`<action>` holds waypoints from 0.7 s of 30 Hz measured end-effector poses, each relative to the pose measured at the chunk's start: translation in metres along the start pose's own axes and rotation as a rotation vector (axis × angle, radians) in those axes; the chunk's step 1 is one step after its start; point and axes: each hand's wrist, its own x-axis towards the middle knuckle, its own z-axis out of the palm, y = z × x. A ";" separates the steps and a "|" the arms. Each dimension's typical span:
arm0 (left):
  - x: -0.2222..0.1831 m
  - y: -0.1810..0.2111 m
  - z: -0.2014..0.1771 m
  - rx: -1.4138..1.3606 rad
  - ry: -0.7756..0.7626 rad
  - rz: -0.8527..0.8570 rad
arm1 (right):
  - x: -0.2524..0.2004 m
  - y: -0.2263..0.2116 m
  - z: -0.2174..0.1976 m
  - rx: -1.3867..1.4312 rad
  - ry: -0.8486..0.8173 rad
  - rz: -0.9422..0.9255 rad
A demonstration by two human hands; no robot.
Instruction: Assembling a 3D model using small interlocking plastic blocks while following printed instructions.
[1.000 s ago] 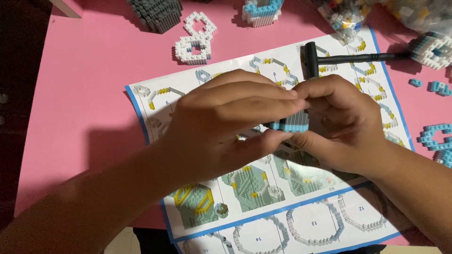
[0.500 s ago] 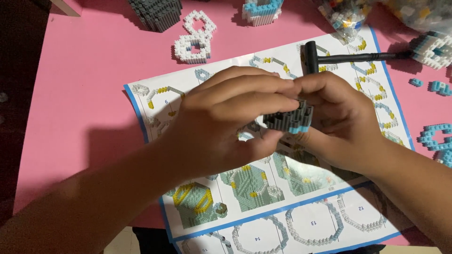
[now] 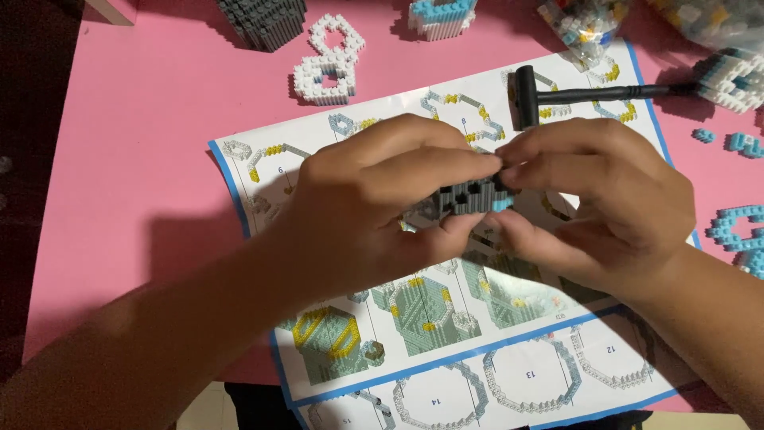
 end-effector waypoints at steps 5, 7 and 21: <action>0.003 -0.004 0.000 -0.068 -0.024 0.040 | -0.005 0.002 -0.003 0.046 0.031 0.040; 0.003 -0.007 0.003 -0.061 -0.017 0.054 | -0.007 0.004 -0.003 0.053 0.040 0.058; 0.003 -0.012 0.007 -0.131 -0.023 0.073 | -0.001 0.001 -0.005 -0.043 -0.025 -0.032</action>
